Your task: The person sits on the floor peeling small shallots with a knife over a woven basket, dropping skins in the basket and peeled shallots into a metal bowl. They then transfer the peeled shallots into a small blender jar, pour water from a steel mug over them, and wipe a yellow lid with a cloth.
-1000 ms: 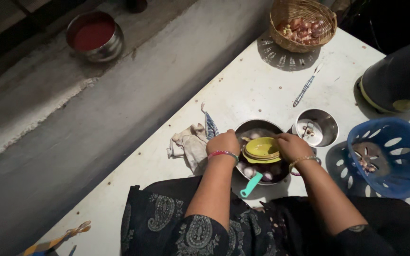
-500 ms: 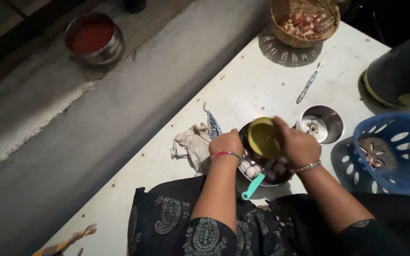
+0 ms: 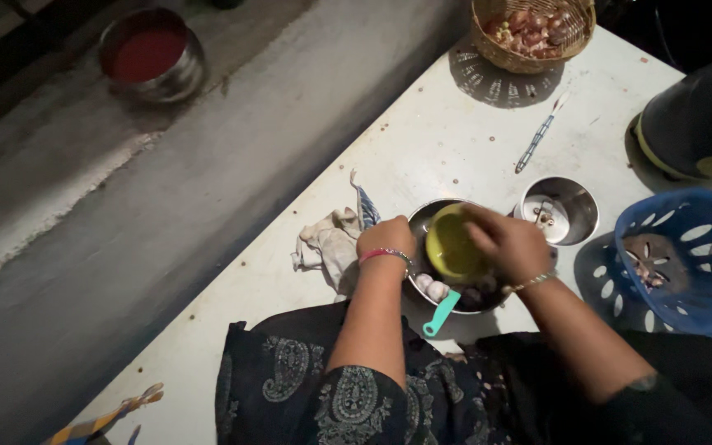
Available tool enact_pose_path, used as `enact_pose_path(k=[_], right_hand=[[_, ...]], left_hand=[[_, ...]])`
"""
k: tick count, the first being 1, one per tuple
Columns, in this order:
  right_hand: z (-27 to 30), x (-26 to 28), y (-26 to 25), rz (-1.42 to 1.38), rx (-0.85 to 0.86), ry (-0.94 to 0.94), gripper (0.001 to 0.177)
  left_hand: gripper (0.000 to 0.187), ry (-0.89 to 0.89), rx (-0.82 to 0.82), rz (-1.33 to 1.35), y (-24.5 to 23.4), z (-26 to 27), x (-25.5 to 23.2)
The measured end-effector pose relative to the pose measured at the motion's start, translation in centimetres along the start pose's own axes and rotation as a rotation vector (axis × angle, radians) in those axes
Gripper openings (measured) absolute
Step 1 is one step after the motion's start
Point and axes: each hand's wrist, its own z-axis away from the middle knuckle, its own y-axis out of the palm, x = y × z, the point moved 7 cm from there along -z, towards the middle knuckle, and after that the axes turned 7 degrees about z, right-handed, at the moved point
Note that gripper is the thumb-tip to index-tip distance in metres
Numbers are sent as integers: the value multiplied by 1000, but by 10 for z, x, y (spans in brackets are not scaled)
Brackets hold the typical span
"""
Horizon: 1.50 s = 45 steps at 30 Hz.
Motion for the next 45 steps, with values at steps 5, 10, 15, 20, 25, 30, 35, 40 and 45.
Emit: enact_pose_path(k=[5, 10, 15, 20, 25, 30, 35, 40, 45], right_hand=[[-17, 19, 17, 300, 117, -111, 41], [-20, 23, 12, 431, 26, -185, 34], [-24, 43, 10, 422, -6, -200, 22], [-17, 70, 12, 457, 12, -338, 15], [12, 74, 3, 212, -151, -473, 37], [12, 36, 31, -4, 17, -103, 42], [18, -19, 66, -493, 128, 239, 40], [10, -34, 65, -708, 15, 16, 43], [7, -18, 55, -458, 128, 136, 39]], left_hand=[[27, 22, -15, -12, -6, 1, -5], [28, 27, -19, 27, -6, 0, -5], [28, 49, -34, 41, -5, -6, -2], [29, 57, -15, 49, -3, -6, 2], [29, 32, -14, 62, 0, -5, 3], [32, -3, 32, 103, -3, -2, 11], [35, -32, 50, 114, -15, 8, 8], [45, -43, -125, 245, -43, 31, -9], [43, 169, -35, 549, -31, 41, -43]])
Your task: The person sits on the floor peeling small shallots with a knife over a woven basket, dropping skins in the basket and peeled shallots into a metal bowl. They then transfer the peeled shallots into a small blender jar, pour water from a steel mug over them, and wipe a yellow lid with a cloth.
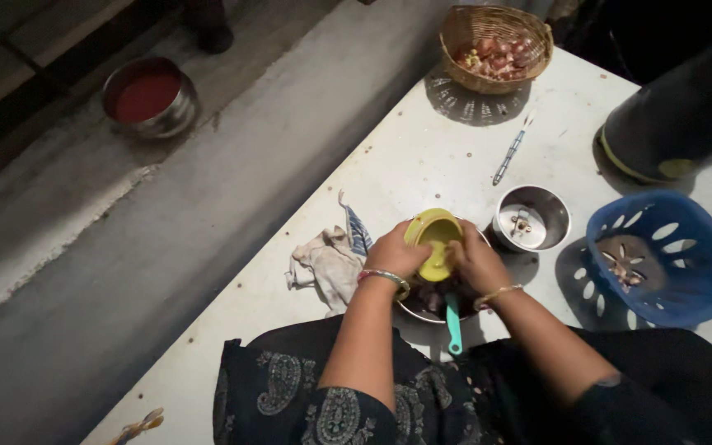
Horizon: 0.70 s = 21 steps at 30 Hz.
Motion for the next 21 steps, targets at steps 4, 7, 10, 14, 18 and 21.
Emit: enact_pose_path(k=[4, 7, 10, 14, 18, 21], right_hand=[[8, 50, -20, 429, -178, -11, 29], [24, 98, -33, 288, -404, -456, 27], [36, 107, -32, 213, -480, -675, 27], [11, 46, -25, 76, -447, -121, 17], [3, -5, 0, -213, -364, 237, 19], [-3, -18, 12, -217, -335, 335, 22]], left_hand=[[32, 18, -143, -327, 9, -3, 0], [26, 36, -154, -427, 16, -7, 8], [21, 94, -189, -468, 18, -9, 12], [20, 182, -289, -445, 20, -5, 6], [16, 199, -388, -337, 16, 3, -1], [20, 173, -444, -272, 13, 12, -2]])
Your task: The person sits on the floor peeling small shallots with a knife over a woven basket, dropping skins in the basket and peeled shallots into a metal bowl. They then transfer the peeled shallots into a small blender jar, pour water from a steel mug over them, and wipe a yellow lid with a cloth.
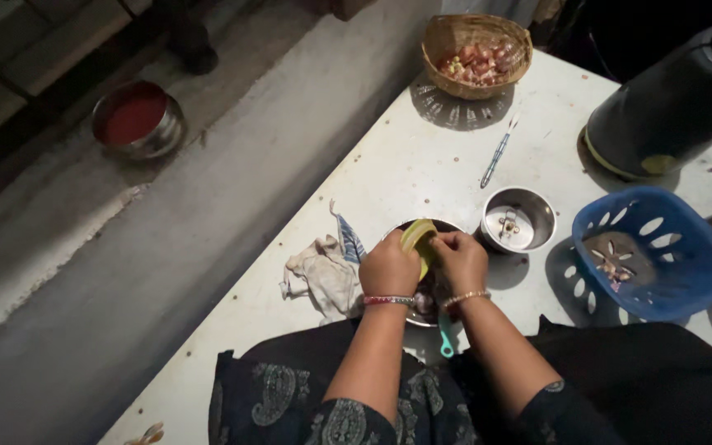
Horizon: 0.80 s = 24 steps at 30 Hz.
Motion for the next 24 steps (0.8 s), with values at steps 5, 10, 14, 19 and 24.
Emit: enact_pose_path(k=[5, 10, 14, 19, 24], right_hand=[[5, 46, -25, 334, -98, -371, 17], [57, 97, -34, 308, -18, -962, 14], [50, 106, -31, 325, -89, -847, 16], [23, 74, -25, 257, -177, -397, 19], [-1, 8, 9, 163, -153, -142, 20]], left_hand=[[41, -204, 139, 180, -1, -8, 11], [40, -71, 605, 121, 20, -15, 18], [27, 18, 375, -80, 17, -18, 14], [25, 108, 153, -42, 12, -12, 1], [25, 219, -47, -48, 6, -1, -1]])
